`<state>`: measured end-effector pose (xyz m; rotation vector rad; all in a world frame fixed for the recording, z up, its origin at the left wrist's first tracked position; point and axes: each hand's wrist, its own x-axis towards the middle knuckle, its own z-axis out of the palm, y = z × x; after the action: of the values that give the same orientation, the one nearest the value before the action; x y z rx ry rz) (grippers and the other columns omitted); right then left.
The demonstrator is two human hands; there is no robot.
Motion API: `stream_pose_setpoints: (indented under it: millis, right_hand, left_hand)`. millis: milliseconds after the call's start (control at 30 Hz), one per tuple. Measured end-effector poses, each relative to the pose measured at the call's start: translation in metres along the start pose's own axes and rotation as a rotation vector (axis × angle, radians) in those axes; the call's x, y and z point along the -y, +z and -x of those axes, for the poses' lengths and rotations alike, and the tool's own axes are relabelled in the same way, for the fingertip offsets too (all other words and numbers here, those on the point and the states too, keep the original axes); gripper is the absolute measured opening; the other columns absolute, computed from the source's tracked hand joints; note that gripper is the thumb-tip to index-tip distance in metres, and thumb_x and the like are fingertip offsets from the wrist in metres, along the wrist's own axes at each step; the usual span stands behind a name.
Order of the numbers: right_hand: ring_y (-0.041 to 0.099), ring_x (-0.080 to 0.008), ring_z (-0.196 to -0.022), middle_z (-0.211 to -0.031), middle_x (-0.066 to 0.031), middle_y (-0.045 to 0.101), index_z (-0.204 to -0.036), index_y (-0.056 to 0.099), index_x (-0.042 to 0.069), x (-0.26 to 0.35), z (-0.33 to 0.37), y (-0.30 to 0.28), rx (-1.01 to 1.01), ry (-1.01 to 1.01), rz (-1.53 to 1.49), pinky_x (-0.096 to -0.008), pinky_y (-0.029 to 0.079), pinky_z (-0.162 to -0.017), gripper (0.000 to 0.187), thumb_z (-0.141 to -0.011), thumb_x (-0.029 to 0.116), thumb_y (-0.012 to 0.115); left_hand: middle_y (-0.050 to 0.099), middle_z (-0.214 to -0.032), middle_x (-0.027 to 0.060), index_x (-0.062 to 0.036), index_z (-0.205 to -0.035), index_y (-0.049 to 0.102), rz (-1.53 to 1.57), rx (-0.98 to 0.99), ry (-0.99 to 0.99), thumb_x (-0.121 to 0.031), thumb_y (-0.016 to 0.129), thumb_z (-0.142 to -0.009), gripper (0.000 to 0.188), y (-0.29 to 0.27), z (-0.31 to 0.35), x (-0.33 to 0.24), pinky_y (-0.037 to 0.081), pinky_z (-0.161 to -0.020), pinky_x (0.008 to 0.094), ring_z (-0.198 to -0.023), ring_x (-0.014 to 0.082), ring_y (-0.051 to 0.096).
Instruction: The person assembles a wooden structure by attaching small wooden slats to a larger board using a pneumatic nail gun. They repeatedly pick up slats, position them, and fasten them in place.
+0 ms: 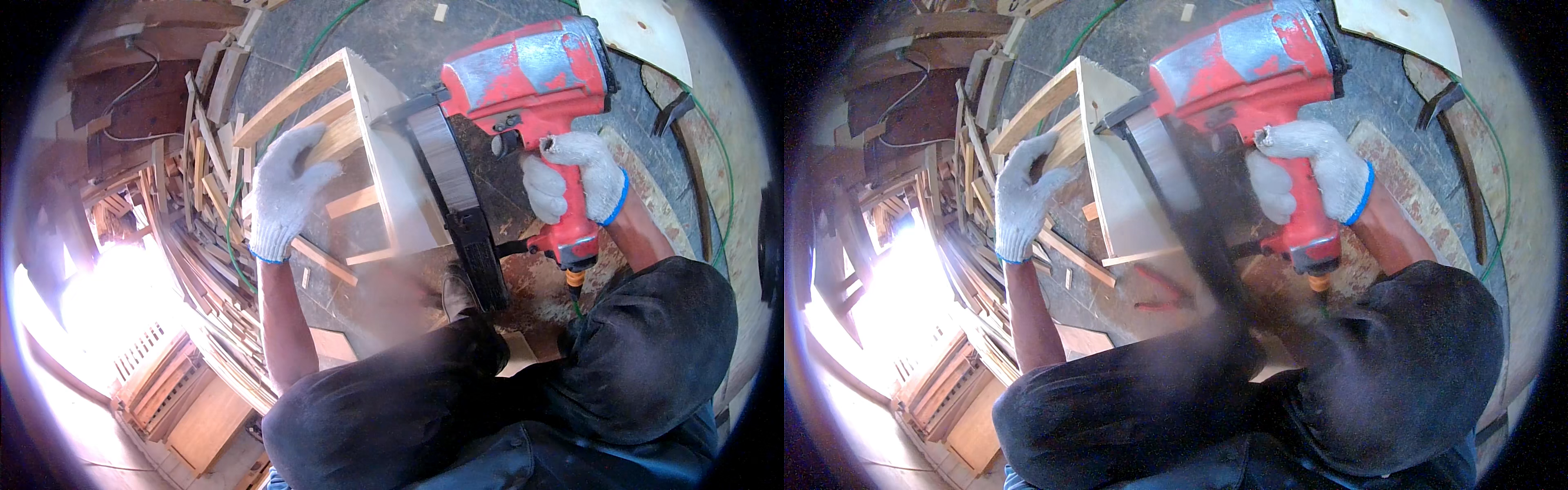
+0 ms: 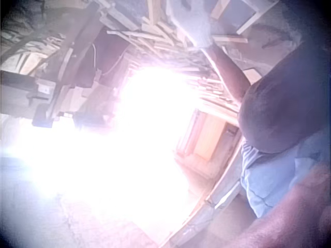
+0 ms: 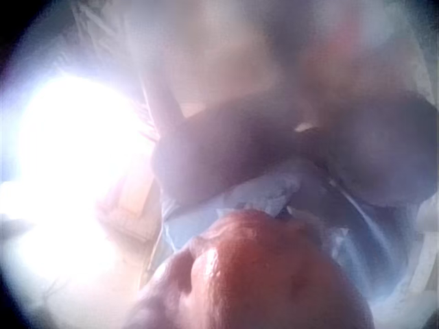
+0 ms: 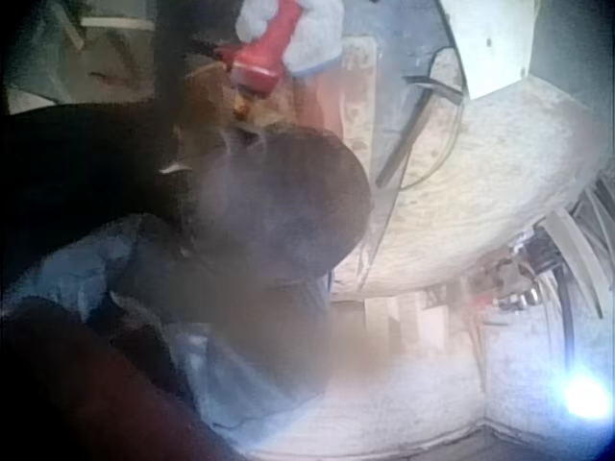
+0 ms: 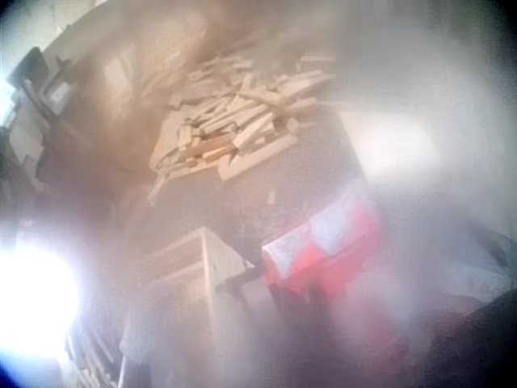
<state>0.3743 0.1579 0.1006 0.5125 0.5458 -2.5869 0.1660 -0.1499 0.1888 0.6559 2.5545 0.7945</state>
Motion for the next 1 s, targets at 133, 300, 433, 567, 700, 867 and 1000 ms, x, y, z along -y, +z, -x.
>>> stream_pose_setpoints:
  millis: [133, 300, 433, 567, 700, 867, 1000]
  right_hand:
    - [0.05, -0.0173, -0.049, -0.062, -0.0001, 0.047, -0.134, 0.054, 0.0, 0.002, 0.002, 0.004, -0.008, 0.004, 0.011, -0.0345, 0.044, -0.049, 0.054, -0.094, 0.034, 0.06]
    - [0.051, -0.0171, -0.048, -0.062, -0.0006, 0.048, -0.133, 0.054, -0.002, -0.001, -0.002, 0.002, 0.015, -0.01, 0.027, -0.0349, 0.043, -0.047, 0.054, -0.093, 0.035, 0.061]
    - [0.051, -0.018, -0.048, -0.061, -0.0014, 0.049, -0.122, 0.056, 0.0, 0.003, 0.002, 0.006, -0.015, -0.043, 0.022, -0.035, 0.043, -0.048, 0.043, -0.095, 0.032, 0.058]
    - [0.05, -0.0203, -0.049, -0.062, -0.0029, 0.049, -0.101, 0.06, 0.006, 0.002, 0.002, 0.008, -0.017, -0.03, -0.03, -0.0358, 0.043, -0.05, 0.025, -0.098, 0.031, 0.055]
    - [0.05, -0.02, -0.049, -0.061, -0.0029, 0.049, -0.101, 0.06, 0.007, -0.001, 0.002, 0.002, 0.02, -0.019, -0.034, -0.0356, 0.043, -0.049, 0.025, -0.098, 0.031, 0.055]
    - [0.05, -0.0165, -0.046, -0.059, 0.0004, 0.047, -0.134, 0.055, -0.002, -0.004, 0.0, 0.006, 0.037, -0.013, -0.015, -0.0338, 0.042, -0.046, 0.054, -0.093, 0.034, 0.059]
    - [0.05, -0.0167, -0.046, -0.06, 0.0002, 0.048, -0.133, 0.056, -0.002, -0.006, -0.003, 0.002, 0.055, 0.017, -0.03, -0.0341, 0.042, -0.046, 0.053, -0.094, 0.034, 0.058]
  left_hand:
    - [0.067, -0.122, 0.0128, 0.0024, -0.127, 0.069, 0.011, 0.004, 0.014, -0.002, 0.081, -0.079, 0.05, -0.001, 0.0, 0.0, 0.051, -0.104, 0.0349, -0.116, 0.0199, 0.065]
    - [0.067, -0.12, 0.0121, 0.0023, -0.127, 0.068, 0.014, 0.011, 0.037, -0.002, 0.081, -0.078, 0.051, -0.003, 0.001, 0.003, 0.051, -0.104, 0.0344, -0.115, 0.0193, 0.065]
    - [0.067, -0.118, 0.0106, 0.0029, -0.126, 0.067, 0.033, 0.006, -0.027, -0.001, 0.08, -0.079, 0.049, -0.003, 0.002, -0.004, 0.049, -0.105, 0.0333, -0.115, 0.0181, 0.063]
    - [0.068, -0.119, 0.0079, 0.0011, -0.129, 0.067, 0.06, 0.018, 0.001, -0.002, 0.081, -0.079, 0.052, -0.005, 0.004, 0.004, 0.048, -0.106, 0.0317, -0.115, 0.0163, 0.063]
    - [0.066, -0.118, 0.0094, 0.0051, -0.126, 0.065, 0.098, 0.02, 0.007, 0.003, 0.079, -0.079, 0.049, -0.002, 0.003, 0.004, 0.048, -0.107, 0.0325, -0.117, 0.0173, 0.062]
    - [0.066, -0.118, 0.0095, 0.005, -0.126, 0.066, 0.096, 0.018, -0.003, 0.003, 0.079, -0.078, 0.05, -0.003, 0.004, 0.004, 0.048, -0.108, 0.0327, -0.118, 0.0173, 0.062]
    - [0.066, -0.117, 0.0093, 0.004, -0.125, 0.067, 0.092, 0.016, 0.001, 0.001, 0.08, -0.078, 0.049, -0.003, 0.004, 0.007, 0.049, -0.107, 0.0327, -0.117, 0.0169, 0.063]
